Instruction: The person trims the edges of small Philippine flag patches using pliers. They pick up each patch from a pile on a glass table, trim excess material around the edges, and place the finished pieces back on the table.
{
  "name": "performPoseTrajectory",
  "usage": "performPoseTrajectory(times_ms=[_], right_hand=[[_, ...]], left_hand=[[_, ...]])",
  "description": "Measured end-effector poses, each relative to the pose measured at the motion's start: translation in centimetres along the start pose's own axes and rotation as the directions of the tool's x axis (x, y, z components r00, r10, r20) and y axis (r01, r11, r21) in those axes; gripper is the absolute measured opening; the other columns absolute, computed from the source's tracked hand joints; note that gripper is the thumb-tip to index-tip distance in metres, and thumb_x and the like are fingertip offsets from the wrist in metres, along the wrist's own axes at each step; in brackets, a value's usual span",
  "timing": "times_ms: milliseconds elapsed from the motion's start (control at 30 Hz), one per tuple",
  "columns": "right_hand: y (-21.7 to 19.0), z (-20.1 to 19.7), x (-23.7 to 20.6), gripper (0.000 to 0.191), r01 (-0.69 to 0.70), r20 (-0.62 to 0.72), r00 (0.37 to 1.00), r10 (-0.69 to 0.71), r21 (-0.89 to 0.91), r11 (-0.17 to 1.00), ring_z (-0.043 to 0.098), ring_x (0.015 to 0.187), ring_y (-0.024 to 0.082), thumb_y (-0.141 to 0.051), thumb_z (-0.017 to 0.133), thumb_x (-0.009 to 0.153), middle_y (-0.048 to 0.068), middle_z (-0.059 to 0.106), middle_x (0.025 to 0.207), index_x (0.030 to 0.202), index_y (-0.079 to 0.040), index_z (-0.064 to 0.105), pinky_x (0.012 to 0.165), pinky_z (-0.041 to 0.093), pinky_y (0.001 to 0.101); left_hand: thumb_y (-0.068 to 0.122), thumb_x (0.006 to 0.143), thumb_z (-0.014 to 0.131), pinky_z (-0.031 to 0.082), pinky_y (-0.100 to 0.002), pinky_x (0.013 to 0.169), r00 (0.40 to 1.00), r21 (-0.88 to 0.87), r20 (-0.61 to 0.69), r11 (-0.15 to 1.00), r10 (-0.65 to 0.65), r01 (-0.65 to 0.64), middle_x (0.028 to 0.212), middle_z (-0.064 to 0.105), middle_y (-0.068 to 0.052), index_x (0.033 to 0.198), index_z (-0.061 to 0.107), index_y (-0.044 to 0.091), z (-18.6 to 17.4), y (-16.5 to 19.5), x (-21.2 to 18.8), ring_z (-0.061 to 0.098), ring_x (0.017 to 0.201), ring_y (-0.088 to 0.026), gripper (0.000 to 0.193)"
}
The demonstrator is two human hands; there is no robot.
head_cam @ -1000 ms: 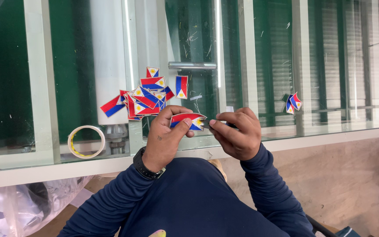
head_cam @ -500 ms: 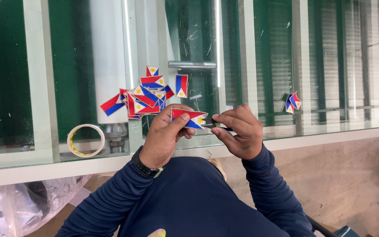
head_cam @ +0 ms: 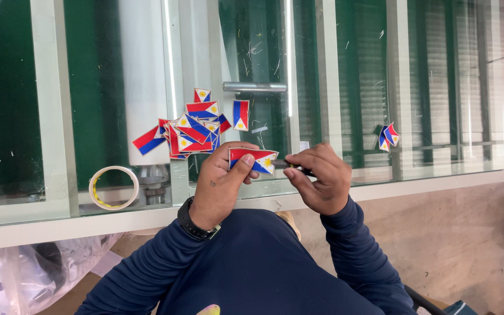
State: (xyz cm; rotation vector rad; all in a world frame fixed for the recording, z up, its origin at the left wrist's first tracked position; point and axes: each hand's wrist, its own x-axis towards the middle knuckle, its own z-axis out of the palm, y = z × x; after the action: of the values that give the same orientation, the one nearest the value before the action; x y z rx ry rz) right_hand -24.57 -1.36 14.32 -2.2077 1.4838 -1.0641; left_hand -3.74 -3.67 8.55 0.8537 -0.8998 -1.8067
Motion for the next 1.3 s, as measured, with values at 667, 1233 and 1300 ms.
performPoseTrajectory(times_ms=[667, 1233, 1300], right_hand=[[4.7, 0.7, -2.2, 0.034, -0.771, 0.624, 0.611, 0.487, 0.608, 0.190, 0.045, 0.057, 0.009, -0.021, 0.061, 0.103, 0.008, 0.063, 0.068, 0.097, 0.010, 0.075, 0.054, 0.037, 0.0243], [3.0, 1.0, -2.2, 0.032, -0.582, 0.362, 0.809, 0.462, 0.595, 0.554, 0.059, 0.075, 0.010, -0.027, 0.067, 0.097, 0.006, 0.071, 0.090, 0.102, 0.005, 0.073, 0.066, 0.048, 0.0227], [1.5, 0.8, -2.3, 0.029, -0.360, 0.112, 0.933, 0.342, 0.277, 0.891, 0.060, 0.076, 0.012, -0.023, 0.074, 0.093, 0.007, 0.069, 0.089, 0.104, 0.003, 0.074, 0.068, 0.047, 0.0237]], left_hand=[[0.012, 0.106, 0.057, 0.054, -0.023, 0.073, 0.949, 0.384, 0.147, 0.868, 0.280, -0.316, 0.095, 0.073, -0.004, 0.119, 0.064, 0.001, -0.5, 0.8, 0.0, 0.066, 0.083, -0.005, 0.018], [0.015, 0.105, 0.061, 0.052, -0.024, 0.070, 0.984, 0.364, 0.038, 0.914, 0.174, -0.176, 0.090, 0.071, -0.006, 0.121, 0.067, 0.001, -0.4, 0.6, -0.1, 0.062, 0.079, -0.007, 0.022], [0.015, 0.106, 0.060, 0.055, -0.023, 0.074, 0.973, 0.330, 0.032, 0.917, 0.228, -0.225, 0.097, 0.074, -0.005, 0.121, 0.065, 0.001, -0.3, 0.6, -0.2, 0.067, 0.084, -0.006, 0.022]])
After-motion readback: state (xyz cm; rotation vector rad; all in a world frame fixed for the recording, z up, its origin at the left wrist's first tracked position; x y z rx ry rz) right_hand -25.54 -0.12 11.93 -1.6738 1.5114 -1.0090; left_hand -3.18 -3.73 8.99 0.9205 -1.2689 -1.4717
